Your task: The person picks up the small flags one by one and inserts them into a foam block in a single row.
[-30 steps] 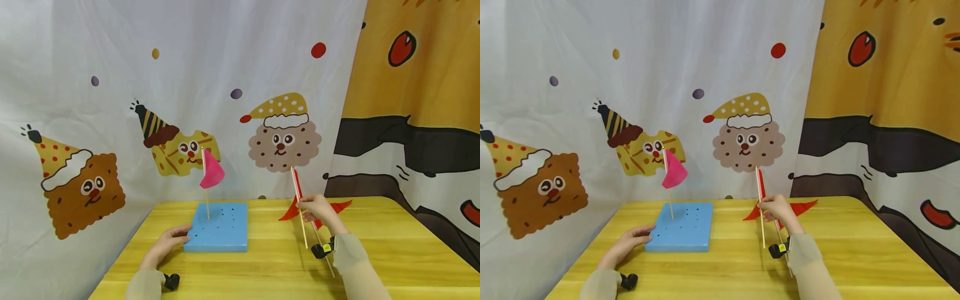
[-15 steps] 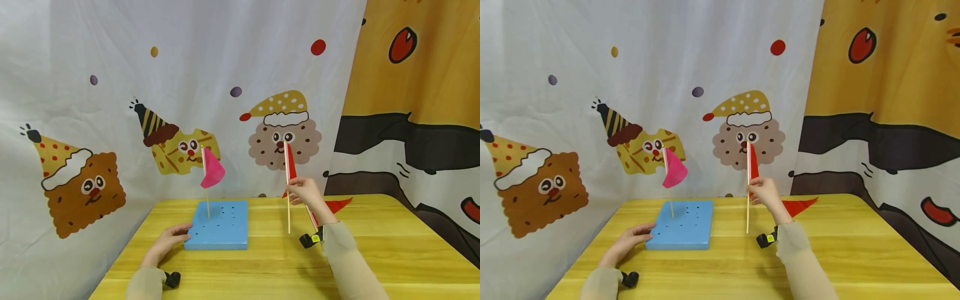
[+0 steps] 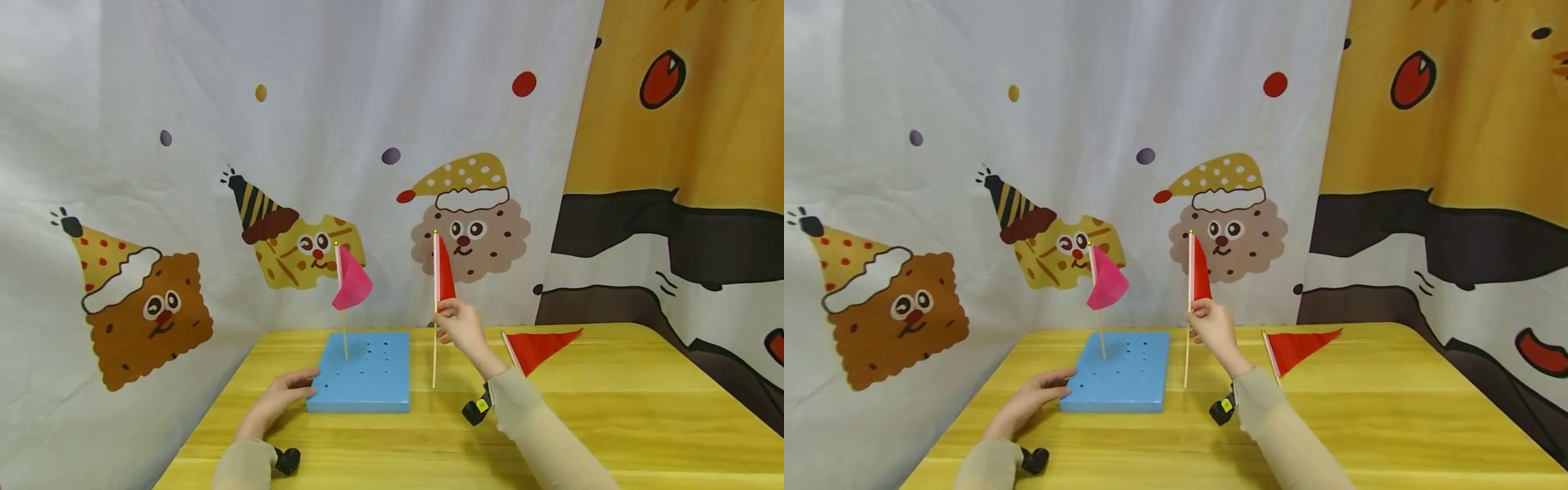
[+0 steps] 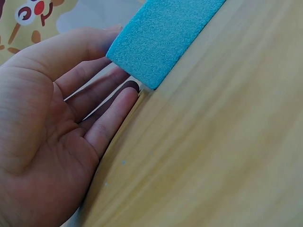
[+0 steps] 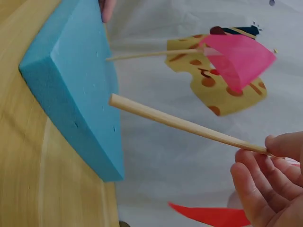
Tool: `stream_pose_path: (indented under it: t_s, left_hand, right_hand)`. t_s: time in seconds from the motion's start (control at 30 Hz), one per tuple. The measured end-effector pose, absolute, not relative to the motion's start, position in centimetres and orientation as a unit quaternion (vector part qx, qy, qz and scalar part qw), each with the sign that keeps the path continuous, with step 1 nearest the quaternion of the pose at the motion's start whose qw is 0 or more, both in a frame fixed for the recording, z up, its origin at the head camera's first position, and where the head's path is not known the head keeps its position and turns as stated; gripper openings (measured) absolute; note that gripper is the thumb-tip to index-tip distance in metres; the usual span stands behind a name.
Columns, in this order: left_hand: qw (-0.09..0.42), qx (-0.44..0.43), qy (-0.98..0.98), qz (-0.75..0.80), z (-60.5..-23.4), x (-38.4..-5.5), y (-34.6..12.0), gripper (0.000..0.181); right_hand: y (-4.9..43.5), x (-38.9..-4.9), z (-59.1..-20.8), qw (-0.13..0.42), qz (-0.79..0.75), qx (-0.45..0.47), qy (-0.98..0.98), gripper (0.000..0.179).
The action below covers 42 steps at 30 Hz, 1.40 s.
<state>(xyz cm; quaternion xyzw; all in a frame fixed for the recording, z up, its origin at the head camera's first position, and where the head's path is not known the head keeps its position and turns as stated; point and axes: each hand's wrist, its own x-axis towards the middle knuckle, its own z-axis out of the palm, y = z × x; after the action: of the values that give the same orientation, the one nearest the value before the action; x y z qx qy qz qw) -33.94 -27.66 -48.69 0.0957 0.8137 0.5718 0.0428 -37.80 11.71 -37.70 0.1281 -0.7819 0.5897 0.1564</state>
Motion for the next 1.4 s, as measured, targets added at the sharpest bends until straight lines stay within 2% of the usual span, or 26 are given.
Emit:
stream_pose_path:
  t_s: [0.77,1.1,1.4]
  left_hand:
    - [0.045,0.113,0.817,0.564,-48.7,-33.5,-27.4,0.053]
    - [0.050,0.115,0.811,0.571,-48.5,-33.8,-27.7,0.052]
    - [0.032,0.119,0.818,0.562,-48.5,-33.5,-27.7,0.052]
  right_hand:
    - [3.3,-38.6,-38.0,0.211,0.543,0.223,-0.782,0.020]
    - [0.0,-39.3,-37.2,0.208,0.542,0.267,-0.769,0.016]
    - [-1.7,-40.1,-37.2,0.196,0.525,0.268,-0.784,0.015]
